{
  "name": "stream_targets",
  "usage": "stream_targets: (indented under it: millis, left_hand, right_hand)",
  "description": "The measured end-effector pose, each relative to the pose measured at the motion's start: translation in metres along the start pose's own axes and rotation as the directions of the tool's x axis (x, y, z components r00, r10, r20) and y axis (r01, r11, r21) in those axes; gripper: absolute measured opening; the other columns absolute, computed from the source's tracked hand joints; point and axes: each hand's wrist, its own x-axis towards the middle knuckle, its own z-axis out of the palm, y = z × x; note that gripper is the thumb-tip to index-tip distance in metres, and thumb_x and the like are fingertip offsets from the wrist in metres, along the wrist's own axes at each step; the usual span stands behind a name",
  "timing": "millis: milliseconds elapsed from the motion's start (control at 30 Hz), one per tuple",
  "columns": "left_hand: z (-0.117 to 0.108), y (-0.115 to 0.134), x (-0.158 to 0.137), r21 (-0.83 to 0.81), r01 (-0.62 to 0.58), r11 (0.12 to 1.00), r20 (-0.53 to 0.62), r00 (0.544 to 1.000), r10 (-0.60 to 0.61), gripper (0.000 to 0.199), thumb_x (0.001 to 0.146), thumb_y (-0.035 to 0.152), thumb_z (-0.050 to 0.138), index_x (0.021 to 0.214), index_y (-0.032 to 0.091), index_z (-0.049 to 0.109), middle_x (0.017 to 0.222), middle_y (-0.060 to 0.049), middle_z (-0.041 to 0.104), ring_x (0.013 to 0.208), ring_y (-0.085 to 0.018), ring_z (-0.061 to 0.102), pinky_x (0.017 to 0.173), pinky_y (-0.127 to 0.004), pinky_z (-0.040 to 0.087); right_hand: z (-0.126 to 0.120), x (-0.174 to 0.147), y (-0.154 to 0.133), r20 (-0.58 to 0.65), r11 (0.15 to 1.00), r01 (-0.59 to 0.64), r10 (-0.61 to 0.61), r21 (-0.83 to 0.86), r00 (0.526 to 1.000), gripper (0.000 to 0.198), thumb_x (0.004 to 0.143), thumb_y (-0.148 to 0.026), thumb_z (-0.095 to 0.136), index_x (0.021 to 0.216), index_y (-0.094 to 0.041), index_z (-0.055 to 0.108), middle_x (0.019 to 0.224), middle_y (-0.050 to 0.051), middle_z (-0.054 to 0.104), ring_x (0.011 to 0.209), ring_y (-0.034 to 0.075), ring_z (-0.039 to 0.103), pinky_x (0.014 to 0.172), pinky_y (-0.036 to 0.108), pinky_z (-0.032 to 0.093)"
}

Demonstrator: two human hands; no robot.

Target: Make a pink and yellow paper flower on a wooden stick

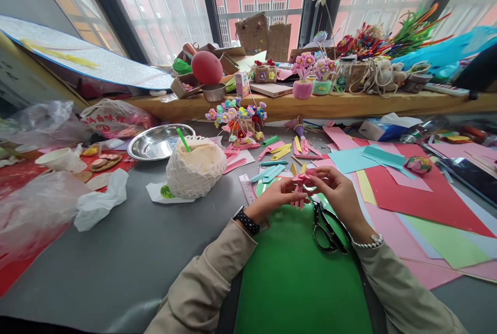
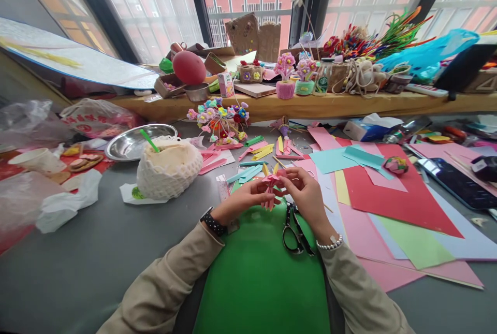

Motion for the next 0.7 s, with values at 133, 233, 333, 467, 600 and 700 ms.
stream_targets:
  millis: [133,233,333,467,600,700]
  left_hand:
    - [-0.0016,-0.0071,0.0043,0.127,-0.044,0.991,-0.111,0.992,0.058,0.036,0.066,0.04,0.063,0.086,0.011,0.058,0.071,-0.005,0.06,0.059,-0.01,0.052,0.056,-0.022,0.039]
    - [-0.0014,-0.0081,0.0044,0.207,-0.079,0.975,-0.136,0.985,0.109,0.033,0.066,0.041,0.062,0.08,0.011,0.059,0.068,-0.003,0.058,0.056,-0.009,0.051,0.056,-0.022,0.04]
    - [0.0001,-0.0079,0.0037,0.259,-0.088,0.962,-0.169,0.976,0.135,0.034,0.066,0.041,0.062,0.082,0.012,0.06,0.067,-0.003,0.058,0.055,-0.009,0.051,0.056,-0.022,0.04]
    - [0.0012,-0.0085,0.0036,0.294,-0.089,0.952,-0.188,0.971,0.149,0.032,0.07,0.042,0.057,0.08,0.012,0.061,0.061,-0.001,0.056,0.052,-0.008,0.05,0.054,-0.021,0.04]
    - [0.0013,-0.009,0.0039,0.325,-0.073,0.943,-0.207,0.967,0.146,0.032,0.071,0.043,0.056,0.072,0.012,0.062,0.056,0.0,0.056,0.047,-0.007,0.048,0.051,-0.02,0.039]
    - [0.0012,-0.0095,0.0036,0.303,-0.028,0.953,-0.254,0.961,0.108,0.033,0.068,0.044,0.058,0.073,0.012,0.063,0.061,-0.002,0.062,0.055,-0.011,0.055,0.056,-0.021,0.042]
  right_hand:
    - [-0.0025,0.0004,0.0003,0.039,0.99,0.032,-0.027,-0.135,0.999,0.028,0.071,-0.041,0.057,0.087,-0.018,0.055,0.085,0.008,0.065,0.078,0.02,0.062,0.062,0.032,0.054]
    - [-0.0045,0.0002,-0.0016,0.019,0.972,0.071,-0.068,-0.225,0.997,0.023,0.072,-0.038,0.057,0.086,-0.019,0.056,0.083,0.006,0.066,0.078,0.019,0.062,0.064,0.031,0.053]
    - [-0.0057,0.0002,-0.003,0.017,0.943,0.111,-0.112,-0.314,0.994,0.021,0.073,-0.035,0.056,0.088,-0.02,0.057,0.084,0.005,0.066,0.078,0.018,0.062,0.066,0.032,0.053]
    - [-0.0073,0.002,-0.0009,0.069,0.929,0.123,-0.105,-0.348,0.992,0.022,0.073,-0.033,0.056,0.089,-0.02,0.06,0.09,0.006,0.066,0.079,0.019,0.063,0.068,0.033,0.053]
    - [-0.0082,0.0035,0.0029,0.088,0.938,0.069,-0.042,-0.34,0.995,0.02,0.072,-0.032,0.058,0.087,-0.02,0.06,0.085,0.005,0.067,0.077,0.019,0.063,0.069,0.033,0.052]
    - [-0.0069,0.0029,0.0037,0.088,0.927,0.076,-0.047,-0.367,0.995,0.017,0.073,-0.031,0.056,0.085,-0.02,0.061,0.084,0.005,0.067,0.075,0.018,0.063,0.068,0.032,0.052]
